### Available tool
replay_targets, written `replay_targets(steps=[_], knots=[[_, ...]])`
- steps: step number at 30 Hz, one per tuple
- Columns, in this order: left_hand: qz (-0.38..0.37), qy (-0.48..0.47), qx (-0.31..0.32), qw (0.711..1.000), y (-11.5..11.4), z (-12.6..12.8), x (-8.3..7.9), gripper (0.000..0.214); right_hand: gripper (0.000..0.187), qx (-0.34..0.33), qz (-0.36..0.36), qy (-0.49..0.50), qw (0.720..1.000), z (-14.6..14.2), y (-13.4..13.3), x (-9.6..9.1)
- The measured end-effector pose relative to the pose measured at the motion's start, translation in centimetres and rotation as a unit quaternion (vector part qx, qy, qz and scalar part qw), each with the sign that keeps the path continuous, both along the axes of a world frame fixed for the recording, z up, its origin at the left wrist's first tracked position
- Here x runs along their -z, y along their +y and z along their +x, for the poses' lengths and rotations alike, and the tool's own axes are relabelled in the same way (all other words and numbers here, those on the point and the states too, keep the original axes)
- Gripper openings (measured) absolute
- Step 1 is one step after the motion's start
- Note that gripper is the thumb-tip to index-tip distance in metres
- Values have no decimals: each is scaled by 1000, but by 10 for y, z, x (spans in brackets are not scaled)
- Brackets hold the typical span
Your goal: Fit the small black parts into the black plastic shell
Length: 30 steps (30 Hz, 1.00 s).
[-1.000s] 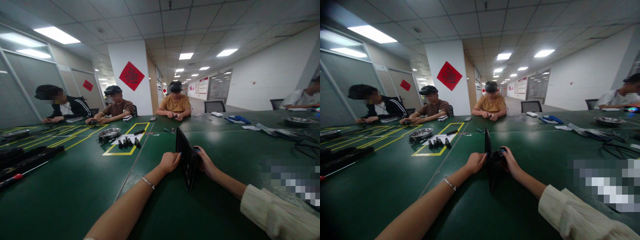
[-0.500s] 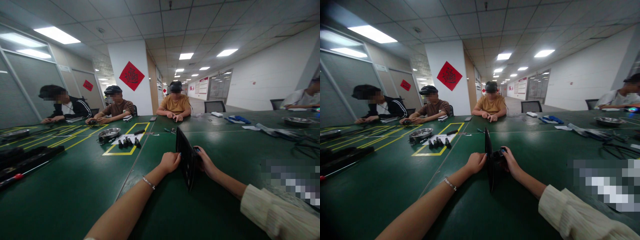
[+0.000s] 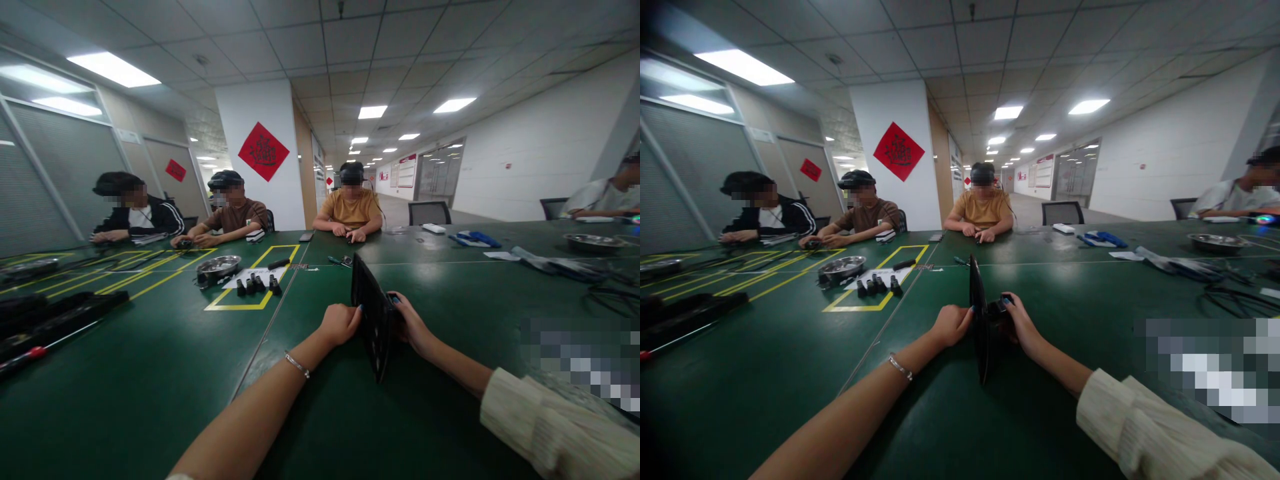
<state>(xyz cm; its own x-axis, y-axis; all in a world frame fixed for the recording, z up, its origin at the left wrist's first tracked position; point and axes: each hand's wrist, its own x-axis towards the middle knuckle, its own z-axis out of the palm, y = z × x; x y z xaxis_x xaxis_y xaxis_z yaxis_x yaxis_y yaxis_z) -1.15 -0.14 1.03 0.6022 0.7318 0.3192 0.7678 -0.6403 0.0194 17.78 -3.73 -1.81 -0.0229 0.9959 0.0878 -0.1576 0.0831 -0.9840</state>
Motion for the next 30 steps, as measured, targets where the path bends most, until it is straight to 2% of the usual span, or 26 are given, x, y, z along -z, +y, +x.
replay_targets(steps=[7, 12, 23, 30], knots=[[-24, -9, -15, 1000, 0, 1, -2, 61, 49, -7, 6, -4, 1000, -1, -4, -5], [4, -17, -9, 1000, -1, 1, -1, 49, 48, -4, 4, 2, 1000, -1, -3, -6], [10, 2, 3, 1000, -4, 0, -4, 45, 48, 8, 2, -10, 1000, -3, -6, -9], [22, 18, 17, 999, -2, -3, 0, 36, 47, 7, 4, -8, 1000, -2, -4, -4]])
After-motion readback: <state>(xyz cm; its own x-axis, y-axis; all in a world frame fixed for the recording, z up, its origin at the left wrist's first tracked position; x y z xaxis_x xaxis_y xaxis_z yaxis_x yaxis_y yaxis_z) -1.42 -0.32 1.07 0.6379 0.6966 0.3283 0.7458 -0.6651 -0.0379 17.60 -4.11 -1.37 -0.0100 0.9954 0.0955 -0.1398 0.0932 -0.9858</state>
